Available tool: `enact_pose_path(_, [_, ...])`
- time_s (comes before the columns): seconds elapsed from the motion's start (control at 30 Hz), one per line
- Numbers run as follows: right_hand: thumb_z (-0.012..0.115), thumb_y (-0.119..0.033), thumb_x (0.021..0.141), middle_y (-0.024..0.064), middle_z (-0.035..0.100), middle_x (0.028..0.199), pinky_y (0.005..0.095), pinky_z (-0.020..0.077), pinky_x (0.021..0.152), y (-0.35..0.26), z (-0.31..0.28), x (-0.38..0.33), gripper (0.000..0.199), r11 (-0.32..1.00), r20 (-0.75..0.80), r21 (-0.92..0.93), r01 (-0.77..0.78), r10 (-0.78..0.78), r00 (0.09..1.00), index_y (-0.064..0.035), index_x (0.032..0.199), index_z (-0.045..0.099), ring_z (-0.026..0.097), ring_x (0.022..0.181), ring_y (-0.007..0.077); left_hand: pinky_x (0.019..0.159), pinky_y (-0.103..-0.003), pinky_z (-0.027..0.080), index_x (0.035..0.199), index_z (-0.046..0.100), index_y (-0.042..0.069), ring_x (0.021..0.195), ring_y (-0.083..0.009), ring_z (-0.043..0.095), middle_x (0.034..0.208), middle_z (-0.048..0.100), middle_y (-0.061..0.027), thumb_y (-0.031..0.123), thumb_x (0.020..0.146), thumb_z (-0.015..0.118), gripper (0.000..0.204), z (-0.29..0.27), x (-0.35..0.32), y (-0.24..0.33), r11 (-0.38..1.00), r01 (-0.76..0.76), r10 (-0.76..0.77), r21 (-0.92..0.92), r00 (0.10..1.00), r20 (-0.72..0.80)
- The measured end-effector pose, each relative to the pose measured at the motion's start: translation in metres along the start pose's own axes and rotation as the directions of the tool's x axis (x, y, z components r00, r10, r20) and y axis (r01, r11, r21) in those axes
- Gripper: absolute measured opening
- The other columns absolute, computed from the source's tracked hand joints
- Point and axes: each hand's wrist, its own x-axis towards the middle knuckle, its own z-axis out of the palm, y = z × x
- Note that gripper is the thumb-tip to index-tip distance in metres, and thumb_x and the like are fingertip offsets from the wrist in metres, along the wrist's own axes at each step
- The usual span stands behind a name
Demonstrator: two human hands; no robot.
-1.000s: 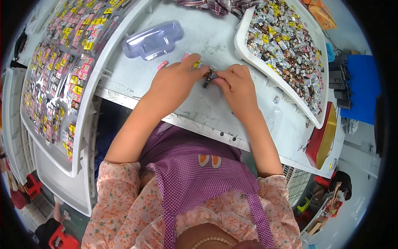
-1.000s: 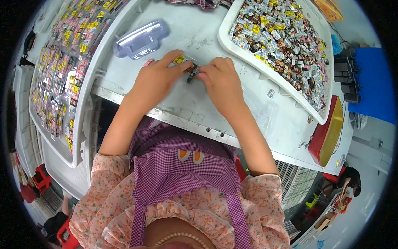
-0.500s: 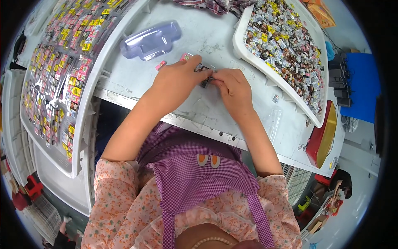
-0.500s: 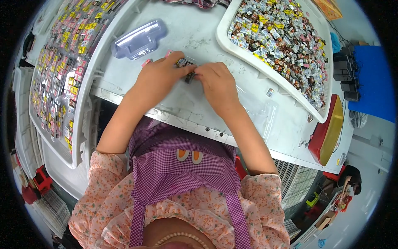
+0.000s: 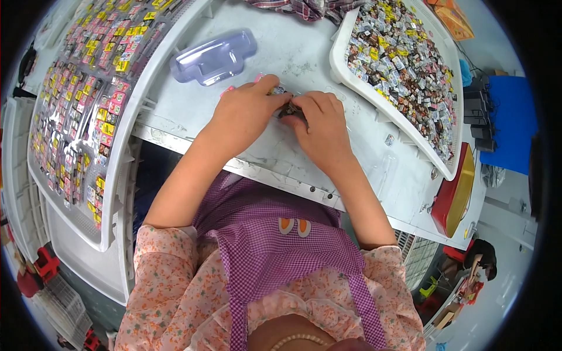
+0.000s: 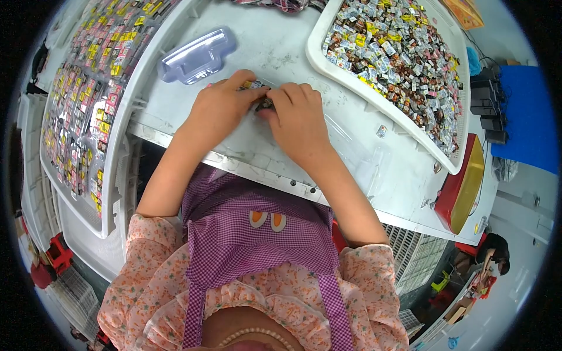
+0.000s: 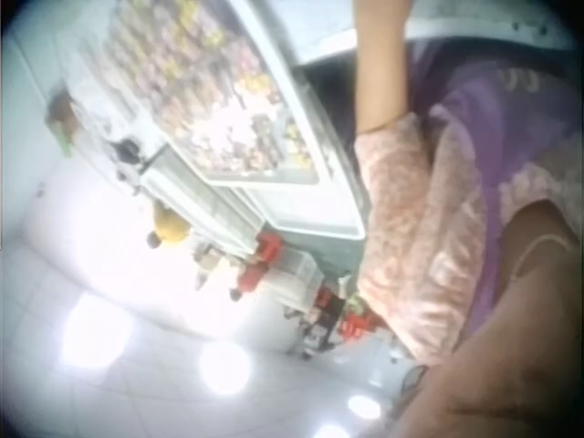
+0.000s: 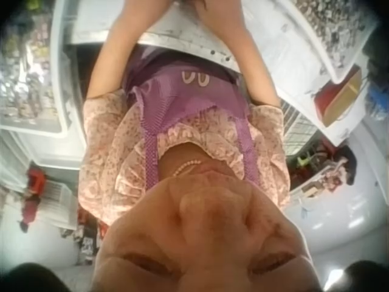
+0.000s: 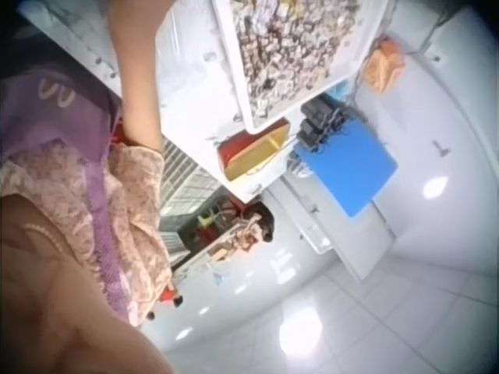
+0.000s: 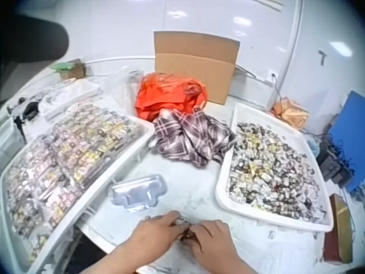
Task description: Sorting and arranging small colorful square toy pieces into strips for packaging.
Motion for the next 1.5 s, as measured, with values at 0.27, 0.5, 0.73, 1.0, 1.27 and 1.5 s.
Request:
enact_pose_path(0.27, [0.073, -0.013, 0.072, 0.0114, 0.057, 0.096, 0.0393, 0.0436, 0.080, 0.006, -0.001, 0.003, 0.022, 0.998, 0.039, 0.056, -0.030, 0.028, 0.999, -0.0011, 0.089, 0.066, 0.052, 0.090, 0.0302, 0.067, -0.037, 0.050, 0.106, 0.068, 0.014, 0.081, -0.0258, 0.064, 0.103, 0.056, -0.0052, 0.012, 0.084, 0.054, 0.026, -0.007, 0.000, -0.001, 0.997, 0.042, -0.037, -0.060, 0.996, 0.079])
enact_pose_path(0.5, [0.070, -0.005, 0.074, 0.0121, 0.058, 0.095, 0.0375, 0.0459, 0.078, 0.007, 0.001, 0.003, 0.017, 0.999, -0.006, 0.047, -0.007, 0.007, 1.000, -0.0007, 0.089, 0.066, 0.053, 0.090, 0.0300, 0.074, -0.039, 0.049, 0.106, 0.068, 0.013, 0.084, -0.0253, 0.064, 0.113, 0.058, -0.0051, 0.015, 0.089, 0.053, 0.024, -0.015, -0.002, -0.002, 0.979, 0.092, -0.066, -0.184, 0.988, 0.141])
enact_pose_path(0.73, [0.067, -0.001, 0.075, 0.0128, 0.057, 0.096, 0.0378, 0.0461, 0.079, 0.010, 0.003, 0.006, 0.016, 0.999, -0.003, 0.035, 0.007, -0.007, 1.000, -0.0005, 0.091, 0.065, 0.053, 0.091, 0.0307, 0.072, -0.036, 0.051, 0.102, 0.067, 0.008, 0.084, -0.0251, 0.064, 0.109, 0.060, -0.0040, 0.016, 0.085, 0.058, 0.020, -0.015, -0.005, 0.001, 0.964, -0.056, 0.065, -0.261, 0.998, 0.025])
enact_pose_path(1.0, [0.064, 0.001, 0.077, 0.0135, 0.057, 0.099, 0.0383, 0.0454, 0.082, 0.012, 0.002, 0.004, 0.015, 0.990, 0.013, 0.136, -0.034, 0.032, 0.999, 0.0005, 0.091, 0.064, 0.053, 0.093, 0.0313, 0.068, -0.034, 0.053, 0.097, 0.070, 0.008, 0.080, -0.0244, 0.065, 0.107, 0.063, -0.0042, 0.009, 0.080, 0.065, 0.018, -0.004, -0.003, 0.009, 0.978, 0.017, -0.019, -0.206, 1.000, -0.004])
enact_pose_path(1.27, [0.064, 0.002, 0.077, 0.0139, 0.057, 0.099, 0.0384, 0.0451, 0.082, 0.014, 0.006, 0.002, 0.014, 0.989, -0.028, 0.144, -0.017, 0.021, 0.999, 0.0005, 0.090, 0.061, 0.053, 0.094, 0.0319, 0.064, -0.036, 0.053, 0.087, 0.066, 0.005, 0.076, -0.0263, 0.064, 0.095, 0.059, -0.0061, 0.009, 0.079, 0.058, 0.012, -0.010, 0.005, 0.005, 0.990, -0.078, 0.085, -0.113, 0.995, 0.056])
enact_pose_path(1.5, [0.062, 0.002, 0.079, 0.0144, 0.056, 0.100, 0.0380, 0.0448, 0.083, 0.016, 0.006, 0.001, 0.012, 0.991, -0.048, 0.136, -0.007, 0.013, 0.999, 0.0004, 0.091, 0.061, 0.053, 0.094, 0.0321, 0.065, -0.036, 0.052, 0.087, 0.066, 0.006, 0.078, -0.0262, 0.064, 0.095, 0.059, -0.0059, 0.008, 0.078, 0.057, 0.012, -0.007, 0.004, 0.001, 0.989, -0.135, 0.136, -0.060, 0.990, 0.018])
